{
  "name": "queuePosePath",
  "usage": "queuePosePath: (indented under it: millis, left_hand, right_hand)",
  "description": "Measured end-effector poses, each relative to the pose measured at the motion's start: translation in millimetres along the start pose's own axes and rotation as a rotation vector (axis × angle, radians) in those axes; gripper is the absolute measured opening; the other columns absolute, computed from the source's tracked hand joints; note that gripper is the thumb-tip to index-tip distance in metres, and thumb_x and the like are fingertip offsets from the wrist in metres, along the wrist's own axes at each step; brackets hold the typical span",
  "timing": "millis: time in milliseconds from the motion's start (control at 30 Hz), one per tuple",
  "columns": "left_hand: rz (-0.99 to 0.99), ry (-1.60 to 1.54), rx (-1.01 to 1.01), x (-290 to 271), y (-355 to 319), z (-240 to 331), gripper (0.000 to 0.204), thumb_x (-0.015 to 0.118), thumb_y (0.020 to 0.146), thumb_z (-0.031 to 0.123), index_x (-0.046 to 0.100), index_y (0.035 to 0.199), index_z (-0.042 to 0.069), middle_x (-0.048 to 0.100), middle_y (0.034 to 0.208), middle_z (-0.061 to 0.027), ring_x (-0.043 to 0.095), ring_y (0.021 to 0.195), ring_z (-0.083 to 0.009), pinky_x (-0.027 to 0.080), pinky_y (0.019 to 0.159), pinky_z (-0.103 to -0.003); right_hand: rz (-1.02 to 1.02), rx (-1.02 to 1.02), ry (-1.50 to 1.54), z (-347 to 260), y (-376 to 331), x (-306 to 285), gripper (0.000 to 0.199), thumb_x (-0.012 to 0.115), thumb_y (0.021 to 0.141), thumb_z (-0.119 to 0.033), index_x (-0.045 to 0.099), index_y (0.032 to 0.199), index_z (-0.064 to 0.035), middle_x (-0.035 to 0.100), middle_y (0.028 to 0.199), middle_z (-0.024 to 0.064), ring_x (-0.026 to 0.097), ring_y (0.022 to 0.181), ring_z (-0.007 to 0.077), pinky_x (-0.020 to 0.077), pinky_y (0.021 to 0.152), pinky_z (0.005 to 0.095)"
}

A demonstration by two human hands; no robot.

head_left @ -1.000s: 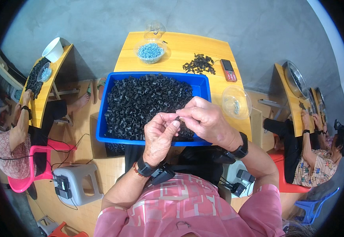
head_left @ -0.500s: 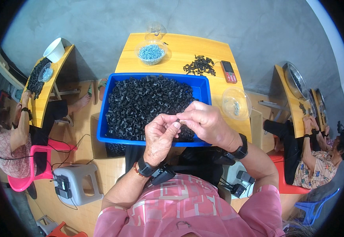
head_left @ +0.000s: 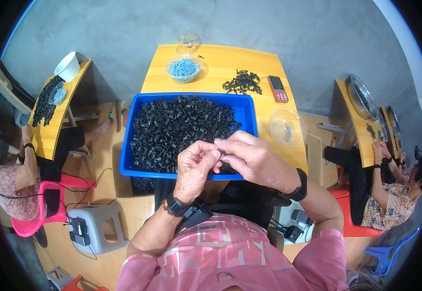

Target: Manually sorting and inspecting small black plastic or rubber components.

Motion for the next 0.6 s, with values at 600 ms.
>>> queuePosePath:
  millis: [600]
  left_hand:
    - [0.086,0.078,0.019,14.6,-16.6,8.9,0.011,0.064,0.099,0.004,0.067,0.104,-0.005,0.074,0.095,-0.0101,0.069,0.083,-0.0123,0.056,0.078,-0.026]
  right_hand:
    - [-0.18,-0.021,-0.472,-6.3,-1.9,16.6,0.029,0.074,0.088,-0.026,0.057,0.087,-0.0031,0.059,0.078,0.0136,0.065,0.072,0.0323,0.0522,0.064,0.0424]
Point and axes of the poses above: each hand's wrist, its own y-axis towards the middle knuckle, its own x-axis out of the palm, z = x × y, the point moved 10 cm from there along y, towards the middle knuckle
